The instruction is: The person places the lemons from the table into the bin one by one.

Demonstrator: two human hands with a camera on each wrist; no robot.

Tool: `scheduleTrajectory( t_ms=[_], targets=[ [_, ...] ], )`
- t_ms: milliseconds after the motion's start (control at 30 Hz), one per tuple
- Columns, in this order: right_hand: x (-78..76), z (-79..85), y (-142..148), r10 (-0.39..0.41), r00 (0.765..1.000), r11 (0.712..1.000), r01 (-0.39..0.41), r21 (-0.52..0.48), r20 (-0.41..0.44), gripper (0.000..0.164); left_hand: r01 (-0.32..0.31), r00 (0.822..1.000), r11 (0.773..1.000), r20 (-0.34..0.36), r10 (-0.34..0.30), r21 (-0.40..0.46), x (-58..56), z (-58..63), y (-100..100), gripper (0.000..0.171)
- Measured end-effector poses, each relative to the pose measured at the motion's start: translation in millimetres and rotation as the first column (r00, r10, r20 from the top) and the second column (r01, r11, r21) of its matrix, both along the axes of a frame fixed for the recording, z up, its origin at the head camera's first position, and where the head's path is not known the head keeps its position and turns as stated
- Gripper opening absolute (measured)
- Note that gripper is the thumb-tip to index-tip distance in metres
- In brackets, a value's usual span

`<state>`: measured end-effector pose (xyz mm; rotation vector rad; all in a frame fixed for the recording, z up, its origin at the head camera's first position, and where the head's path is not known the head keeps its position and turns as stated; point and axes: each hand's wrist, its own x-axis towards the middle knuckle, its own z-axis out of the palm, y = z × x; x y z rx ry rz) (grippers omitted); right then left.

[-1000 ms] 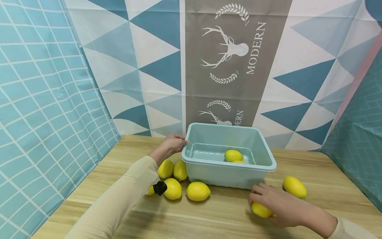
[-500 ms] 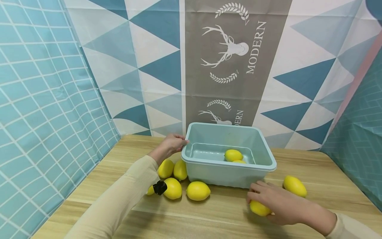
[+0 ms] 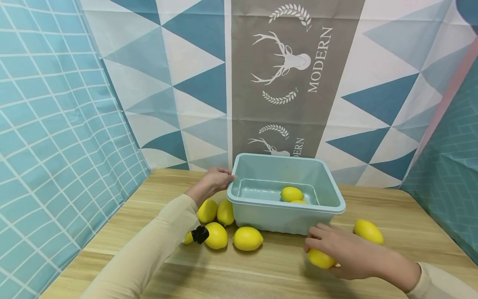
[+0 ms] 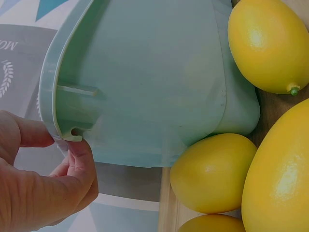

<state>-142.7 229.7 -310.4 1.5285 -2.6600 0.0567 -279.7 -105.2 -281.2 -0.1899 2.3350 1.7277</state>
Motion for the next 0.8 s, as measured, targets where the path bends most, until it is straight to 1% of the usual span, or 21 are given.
scheduleTrajectory(
  t_ms=[233,467,800],
  targets=[
    [0.1,6.7,-4,-0.015,1.000,1.000,0.014,0.011,0.011,0.063,0.002,1.000,1.000,-0.006,-0.002,0.002,-0.3,-0.8,2,0.037],
    [-0.9,12.5,-7,-0.001,1.000,1.000,0.001,-0.001,-0.018,0.063,-0.002,1.000,1.000,-0.008,0.002,-0.002,-0.1,-0.4,1,0.034],
    [-0.8,22.4,-12,-0.040,0.999,0.999,0.040,0.015,0.006,0.061,0.002,1.000,1.000,-0.009,-0.002,-0.001,-0.5,-1.2,0,0.035]
  ],
)
